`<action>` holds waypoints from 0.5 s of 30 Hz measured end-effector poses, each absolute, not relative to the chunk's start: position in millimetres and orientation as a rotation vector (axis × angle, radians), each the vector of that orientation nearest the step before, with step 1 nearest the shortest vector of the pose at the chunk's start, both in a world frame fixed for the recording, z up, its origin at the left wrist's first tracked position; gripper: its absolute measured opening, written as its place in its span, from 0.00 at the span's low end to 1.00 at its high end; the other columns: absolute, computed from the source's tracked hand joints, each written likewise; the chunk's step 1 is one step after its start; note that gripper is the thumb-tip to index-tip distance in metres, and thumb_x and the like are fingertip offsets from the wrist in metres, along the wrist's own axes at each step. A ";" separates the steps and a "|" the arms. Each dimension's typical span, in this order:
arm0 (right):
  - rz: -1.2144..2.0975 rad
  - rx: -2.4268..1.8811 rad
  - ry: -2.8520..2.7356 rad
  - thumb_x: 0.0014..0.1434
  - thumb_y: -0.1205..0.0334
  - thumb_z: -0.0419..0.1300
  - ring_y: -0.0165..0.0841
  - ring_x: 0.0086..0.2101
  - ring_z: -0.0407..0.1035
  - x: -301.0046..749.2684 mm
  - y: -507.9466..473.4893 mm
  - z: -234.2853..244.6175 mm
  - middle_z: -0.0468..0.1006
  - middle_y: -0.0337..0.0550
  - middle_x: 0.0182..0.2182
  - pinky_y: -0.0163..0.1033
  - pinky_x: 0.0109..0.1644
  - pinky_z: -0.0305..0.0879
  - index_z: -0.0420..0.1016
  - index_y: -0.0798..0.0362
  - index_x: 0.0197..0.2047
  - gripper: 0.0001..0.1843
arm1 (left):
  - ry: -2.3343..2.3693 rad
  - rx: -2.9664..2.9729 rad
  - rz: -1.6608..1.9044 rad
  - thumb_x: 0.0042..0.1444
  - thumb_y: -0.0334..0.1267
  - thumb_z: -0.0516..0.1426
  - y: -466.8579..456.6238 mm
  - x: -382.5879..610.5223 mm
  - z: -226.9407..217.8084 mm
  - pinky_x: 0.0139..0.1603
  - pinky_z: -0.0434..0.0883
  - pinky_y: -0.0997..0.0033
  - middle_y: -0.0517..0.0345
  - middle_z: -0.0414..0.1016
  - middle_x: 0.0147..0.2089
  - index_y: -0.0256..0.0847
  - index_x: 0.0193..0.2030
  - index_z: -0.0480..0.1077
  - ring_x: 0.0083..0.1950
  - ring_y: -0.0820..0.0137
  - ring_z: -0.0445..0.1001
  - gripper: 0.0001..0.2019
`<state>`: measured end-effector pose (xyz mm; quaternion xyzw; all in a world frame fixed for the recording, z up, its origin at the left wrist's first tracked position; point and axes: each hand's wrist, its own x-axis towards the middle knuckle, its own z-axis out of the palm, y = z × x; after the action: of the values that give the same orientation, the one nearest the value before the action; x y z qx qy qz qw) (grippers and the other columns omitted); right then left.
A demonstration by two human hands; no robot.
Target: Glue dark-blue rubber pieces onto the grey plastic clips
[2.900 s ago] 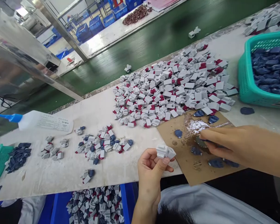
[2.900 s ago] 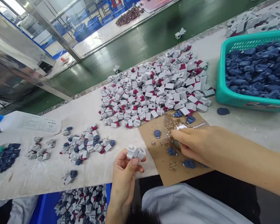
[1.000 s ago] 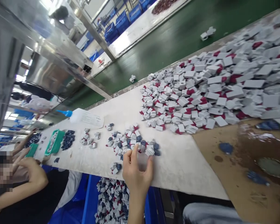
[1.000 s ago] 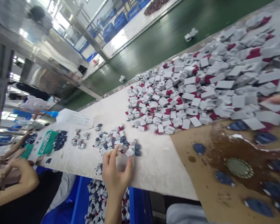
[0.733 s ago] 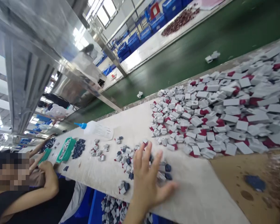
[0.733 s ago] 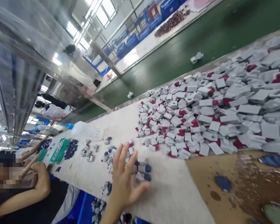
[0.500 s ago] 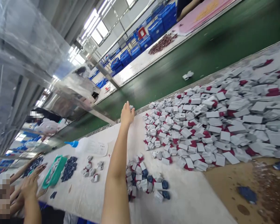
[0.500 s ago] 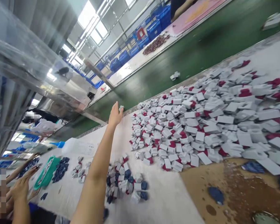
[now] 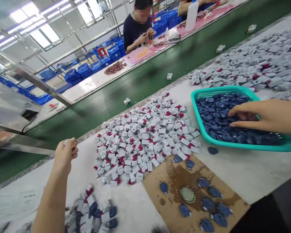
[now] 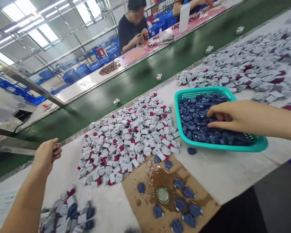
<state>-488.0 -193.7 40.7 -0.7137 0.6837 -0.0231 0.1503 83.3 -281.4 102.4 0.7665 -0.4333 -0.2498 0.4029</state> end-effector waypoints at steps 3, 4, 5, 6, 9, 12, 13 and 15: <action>-0.044 -2.118 1.890 0.59 0.29 0.48 0.31 0.26 0.69 -478.0 -195.2 47.4 0.76 0.44 0.30 0.36 0.29 0.61 0.76 0.51 0.45 0.35 | -0.879 1.679 -1.010 0.52 0.31 0.47 -215.6 68.3 106.8 0.19 0.48 0.87 0.62 0.59 0.23 0.37 0.29 0.65 0.20 0.81 0.53 0.07; -0.039 -2.146 1.865 0.62 0.38 0.53 0.30 0.27 0.69 -475.6 -195.3 47.9 0.77 0.44 0.35 0.36 0.30 0.61 0.76 0.50 0.45 0.25 | -0.780 1.606 -1.079 0.46 0.31 0.50 -194.3 63.4 106.9 0.16 0.49 0.88 0.61 0.60 0.22 0.37 0.30 0.67 0.20 0.80 0.54 0.06; -0.037 -2.171 1.842 0.63 0.47 0.56 0.29 0.29 0.69 -473.5 -195.5 48.1 0.77 0.44 0.40 0.36 0.31 0.61 0.77 0.48 0.46 0.17 | -0.697 1.555 -1.115 0.40 0.32 0.52 -174.2 58.4 106.7 0.14 0.50 0.88 0.61 0.61 0.22 0.37 0.31 0.68 0.19 0.79 0.55 0.09; -0.034 -2.192 1.820 0.62 0.52 0.58 0.29 0.30 0.69 -471.8 -195.8 48.1 0.76 0.44 0.44 0.36 0.32 0.60 0.77 0.47 0.46 0.13 | -0.636 1.536 -1.123 0.35 0.31 0.55 -155.4 53.5 106.2 0.12 0.52 0.87 0.61 0.62 0.22 0.37 0.32 0.70 0.19 0.79 0.55 0.12; -0.061 -2.227 1.787 0.59 0.55 0.58 0.32 0.32 0.68 -465.7 -197.2 49.7 0.75 0.44 0.46 0.36 0.29 0.55 0.79 0.47 0.43 0.12 | -0.557 1.560 -1.115 0.32 0.31 0.60 -110.8 40.6 102.7 0.10 0.57 0.86 0.63 0.63 0.23 0.37 0.33 0.72 0.19 0.80 0.56 0.15; -0.180 -2.215 1.769 0.57 0.51 0.56 0.34 0.34 0.67 -458.5 -196.2 54.5 0.75 0.45 0.43 0.38 0.30 0.56 0.78 0.48 0.40 0.14 | -0.519 1.498 -1.200 0.35 0.31 0.61 -86.7 34.1 91.5 0.12 0.59 0.87 0.62 0.64 0.25 0.38 0.35 0.72 0.19 0.80 0.58 0.15; -0.241 -2.191 1.778 0.56 0.48 0.55 0.34 0.33 0.67 -456.3 -194.8 56.3 0.76 0.45 0.41 0.39 0.31 0.58 0.77 0.49 0.38 0.16 | -0.517 1.447 -1.254 0.36 0.31 0.61 -82.9 32.8 85.4 0.12 0.58 0.87 0.62 0.64 0.25 0.38 0.36 0.72 0.19 0.80 0.58 0.15; -0.388 -2.108 1.832 0.53 0.37 0.54 0.34 0.30 0.68 -451.9 -189.9 60.1 0.77 0.48 0.38 0.42 0.31 0.62 0.73 0.51 0.36 0.25 | -0.518 1.301 -1.396 0.39 0.31 0.61 -79.0 28.1 70.7 0.12 0.57 0.87 0.61 0.64 0.26 0.39 0.38 0.71 0.20 0.79 0.58 0.15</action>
<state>-451.9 -189.9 60.1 -0.7379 0.6414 -0.1357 0.1605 28.1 -79.0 70.7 0.5494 -0.2187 -0.5899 0.5498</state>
